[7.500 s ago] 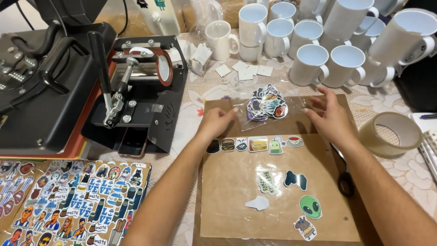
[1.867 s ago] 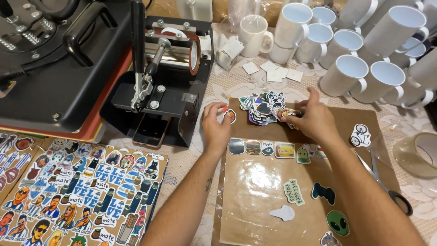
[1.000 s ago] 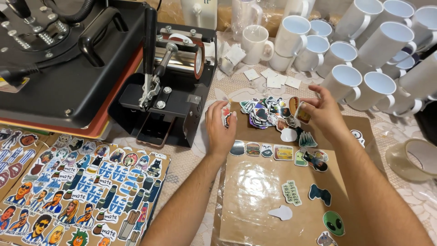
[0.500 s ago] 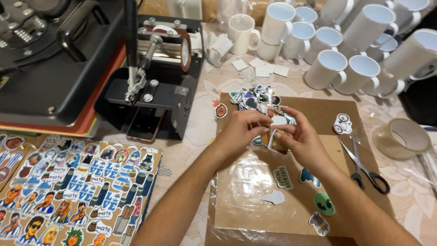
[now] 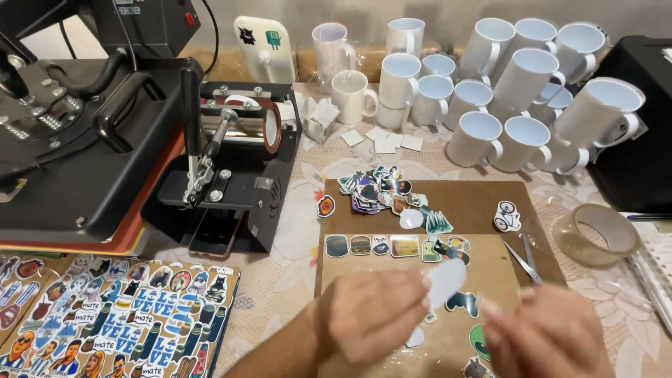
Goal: The person is sorting and organizing various stickers on a board, occasionally using scissors to trim them.
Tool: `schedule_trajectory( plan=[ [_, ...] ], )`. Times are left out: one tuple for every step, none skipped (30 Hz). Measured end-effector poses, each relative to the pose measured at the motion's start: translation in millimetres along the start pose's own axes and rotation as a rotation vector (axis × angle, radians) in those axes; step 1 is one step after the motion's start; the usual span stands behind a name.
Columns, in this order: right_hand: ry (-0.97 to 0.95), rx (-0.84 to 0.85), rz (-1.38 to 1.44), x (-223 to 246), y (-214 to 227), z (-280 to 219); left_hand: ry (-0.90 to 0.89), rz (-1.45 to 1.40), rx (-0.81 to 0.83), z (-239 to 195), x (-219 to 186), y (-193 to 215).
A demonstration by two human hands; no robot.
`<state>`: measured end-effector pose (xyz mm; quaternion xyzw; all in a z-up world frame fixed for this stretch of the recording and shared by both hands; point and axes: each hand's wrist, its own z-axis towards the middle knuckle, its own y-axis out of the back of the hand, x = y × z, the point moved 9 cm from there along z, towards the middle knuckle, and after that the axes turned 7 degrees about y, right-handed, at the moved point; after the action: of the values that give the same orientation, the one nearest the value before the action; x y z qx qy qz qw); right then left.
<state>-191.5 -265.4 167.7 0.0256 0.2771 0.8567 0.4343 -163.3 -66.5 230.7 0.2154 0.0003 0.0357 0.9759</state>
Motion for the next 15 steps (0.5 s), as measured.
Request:
schedule_trajectory(
  plan=[
    [-0.004,-0.001,0.004,2,2,-2,0.003,0.0,0.005,2,-3,-1],
    [0.069,0.033,-0.029,12,1,-4,-0.047,0.136,0.016,4,-10,-4],
    [0.141,0.068,-0.062,21,-1,-6,-0.097,0.272,0.026,4,-17,-8],
    [0.137,0.07,-0.057,27,1,-6,-0.092,0.27,0.03,2,-18,-8],
    [0.063,0.08,-0.066,27,2,-6,-0.073,0.27,0.05,0,-19,-10],
    [-0.01,0.089,-0.077,26,2,-5,-0.056,0.27,0.07,-2,-18,-11],
    [-0.014,0.091,-0.075,26,5,-9,-0.053,0.267,0.073,-3,-21,-12],
    [0.02,0.161,-0.092,28,1,-13,-0.052,0.325,0.086,-4,-23,-15],
    [0.054,0.232,-0.108,30,-2,-18,-0.052,0.383,0.098,-5,-25,-17],
    [0.056,0.233,-0.107,30,-2,-17,-0.051,0.384,0.097,-5,-25,-19],
    [0.08,0.237,-0.123,32,-1,-16,-0.046,0.383,0.04,-4,-26,-16],
    [0.103,0.242,-0.138,34,-1,-16,-0.04,0.381,-0.017,-3,-28,-13],
    [0.103,0.243,-0.137,35,-1,-16,-0.038,0.381,-0.016,-6,-30,-15],
    [0.07,0.229,-0.139,34,-1,-16,-0.003,0.442,-0.036,-10,-30,-14],
    [0.036,0.215,-0.141,32,-1,-16,0.032,0.504,-0.056,-13,-29,-14]
  ],
)
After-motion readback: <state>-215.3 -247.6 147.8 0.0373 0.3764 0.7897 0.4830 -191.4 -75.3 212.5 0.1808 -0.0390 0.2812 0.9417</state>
